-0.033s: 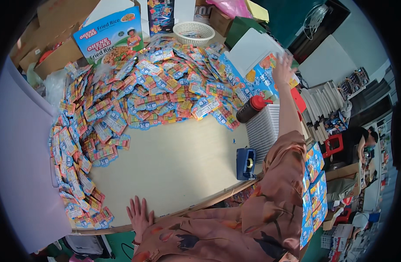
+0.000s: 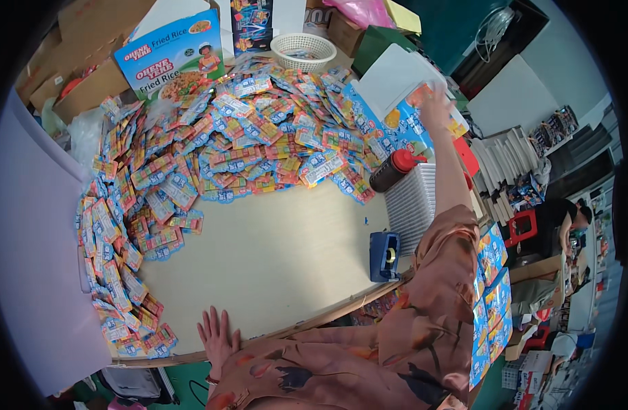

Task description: Sorting small colorful product packets from a large pile and packing them into display boxes.

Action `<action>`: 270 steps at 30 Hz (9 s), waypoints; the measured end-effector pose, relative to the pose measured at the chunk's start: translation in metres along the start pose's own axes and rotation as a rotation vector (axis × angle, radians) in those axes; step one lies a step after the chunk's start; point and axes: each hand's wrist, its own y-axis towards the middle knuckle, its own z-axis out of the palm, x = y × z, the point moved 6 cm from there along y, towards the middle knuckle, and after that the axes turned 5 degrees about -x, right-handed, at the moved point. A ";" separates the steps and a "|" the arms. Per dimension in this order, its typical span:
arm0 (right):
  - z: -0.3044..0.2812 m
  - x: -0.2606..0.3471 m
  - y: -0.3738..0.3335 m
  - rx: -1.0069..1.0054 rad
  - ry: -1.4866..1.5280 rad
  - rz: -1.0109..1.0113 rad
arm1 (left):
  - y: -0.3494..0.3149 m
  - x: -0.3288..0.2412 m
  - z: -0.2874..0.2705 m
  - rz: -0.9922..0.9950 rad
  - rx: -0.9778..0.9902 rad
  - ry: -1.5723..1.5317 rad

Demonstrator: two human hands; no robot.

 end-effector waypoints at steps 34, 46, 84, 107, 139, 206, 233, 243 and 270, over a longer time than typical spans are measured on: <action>0.057 0.109 -0.051 0.239 -0.146 -0.545 | -0.003 0.002 0.003 0.022 -0.044 -0.011; -0.243 0.126 -0.041 -0.305 0.103 -0.843 | 0.002 0.011 -0.026 -0.053 -0.252 -0.563; -0.234 0.307 -0.319 0.968 1.401 -0.155 | 0.174 -0.052 -0.014 -0.017 0.014 -0.789; -0.275 0.281 -0.296 -0.038 0.854 -0.399 | 0.177 -0.082 -0.022 0.179 0.347 0.092; -0.303 0.219 -0.273 0.041 1.481 -0.624 | 0.167 -0.088 0.028 0.049 0.234 0.035; -0.404 0.074 -0.198 -0.607 1.184 -0.433 | 0.197 -0.091 0.021 0.013 0.173 -0.539; -0.232 0.327 -0.270 0.176 0.849 -0.789 | 0.120 -0.065 -0.005 -0.025 -0.012 -0.790; -0.220 0.251 -0.265 0.227 0.752 -0.608 | 0.109 -0.080 -0.033 0.300 -0.149 -0.852; -0.480 0.542 -0.479 0.234 1.400 -1.345 | -0.051 0.365 -0.126 -0.485 -0.120 -0.069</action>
